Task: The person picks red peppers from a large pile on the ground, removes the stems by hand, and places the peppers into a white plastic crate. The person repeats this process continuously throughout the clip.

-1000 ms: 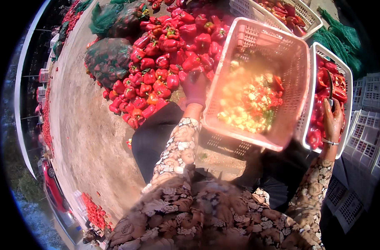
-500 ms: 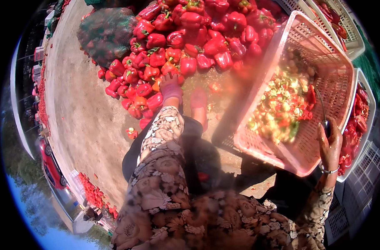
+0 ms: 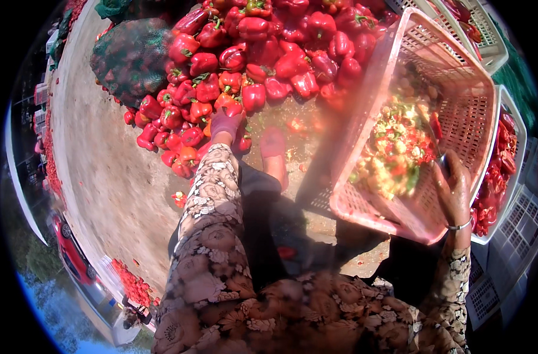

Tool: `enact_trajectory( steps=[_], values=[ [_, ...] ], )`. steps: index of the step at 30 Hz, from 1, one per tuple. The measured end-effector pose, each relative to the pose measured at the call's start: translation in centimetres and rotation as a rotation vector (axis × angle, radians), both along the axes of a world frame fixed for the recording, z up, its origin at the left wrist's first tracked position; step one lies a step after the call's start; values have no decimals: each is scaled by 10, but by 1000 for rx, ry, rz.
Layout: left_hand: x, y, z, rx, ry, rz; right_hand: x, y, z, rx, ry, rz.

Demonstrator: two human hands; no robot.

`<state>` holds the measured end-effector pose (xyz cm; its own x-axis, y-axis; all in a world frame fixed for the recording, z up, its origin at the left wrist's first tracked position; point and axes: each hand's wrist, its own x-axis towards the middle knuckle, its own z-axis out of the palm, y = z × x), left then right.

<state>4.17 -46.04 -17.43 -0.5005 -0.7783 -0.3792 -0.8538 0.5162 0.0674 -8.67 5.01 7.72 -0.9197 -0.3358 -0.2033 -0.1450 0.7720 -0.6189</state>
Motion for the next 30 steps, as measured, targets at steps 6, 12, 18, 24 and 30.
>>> enact_trajectory(
  steps=[6, 12, 18, 24, 30],
  values=[
    [-52, 37, 82, 1030, 628, 337, 16, -14, 19, -200, -223, -63],
    [-65, 179, 242, 1066, 668, -48, 53, -37, 49, -700, -329, -31],
    [-55, 297, 282, 744, 995, -417, 69, -28, 74, -699, -98, 14],
    [-61, 351, 306, 501, 1034, -604, 68, -10, 69, -604, 83, -102],
    [-80, 370, 289, 510, 1061, -547, 57, -4, 63, -442, 81, -124]
  ],
)
